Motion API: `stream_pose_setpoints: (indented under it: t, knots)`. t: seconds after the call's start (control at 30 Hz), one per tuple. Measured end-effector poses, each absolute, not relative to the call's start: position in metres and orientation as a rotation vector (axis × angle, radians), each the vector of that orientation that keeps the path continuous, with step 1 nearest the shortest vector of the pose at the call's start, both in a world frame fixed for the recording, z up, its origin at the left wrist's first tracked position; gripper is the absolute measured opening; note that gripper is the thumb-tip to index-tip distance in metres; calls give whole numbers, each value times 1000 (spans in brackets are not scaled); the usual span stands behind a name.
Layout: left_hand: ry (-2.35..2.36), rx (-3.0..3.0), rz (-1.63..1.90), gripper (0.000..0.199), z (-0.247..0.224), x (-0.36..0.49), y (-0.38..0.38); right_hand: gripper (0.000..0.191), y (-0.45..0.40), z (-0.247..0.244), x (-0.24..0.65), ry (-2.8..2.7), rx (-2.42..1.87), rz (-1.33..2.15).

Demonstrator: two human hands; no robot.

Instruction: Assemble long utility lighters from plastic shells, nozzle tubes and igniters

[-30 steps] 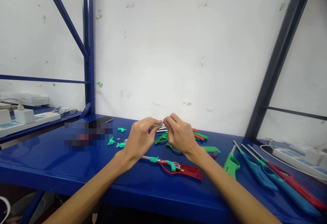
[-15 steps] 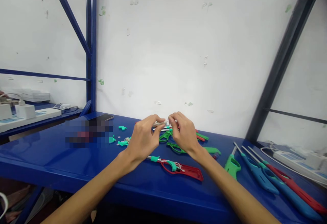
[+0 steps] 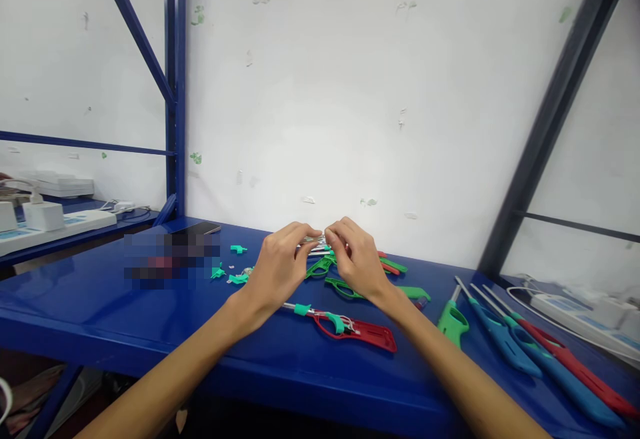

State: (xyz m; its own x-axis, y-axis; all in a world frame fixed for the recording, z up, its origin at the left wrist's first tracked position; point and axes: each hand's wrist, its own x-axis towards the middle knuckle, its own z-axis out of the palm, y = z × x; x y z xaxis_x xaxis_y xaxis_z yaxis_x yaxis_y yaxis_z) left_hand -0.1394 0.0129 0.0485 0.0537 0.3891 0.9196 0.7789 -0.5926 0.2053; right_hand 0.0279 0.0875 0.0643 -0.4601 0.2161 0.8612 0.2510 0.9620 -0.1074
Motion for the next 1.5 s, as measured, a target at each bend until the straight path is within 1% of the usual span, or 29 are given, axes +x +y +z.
stream_pose_setpoints:
  t: [0.27,0.67,0.97,1.3,1.5]
  knots:
    - [-1113,-1968,-1577,16,44,-141,14,23,84,62,26,-2038,-332,-80]
    - [-1028,-1899,-1495,13,44,-138,12,17,80,54,17,-1965,-317,-125]
    - [-976,-1876,-1504,13,42,-140,11,19,73,53,15,-1954,-318,-108]
    - [-922,-1915,-1465,14,42,-146,15,23,68,54,10,-1930,-321,6]
    - [-992,-1901,-1566,15,51,-144,9,22,66,64,16,-1933,-289,148]
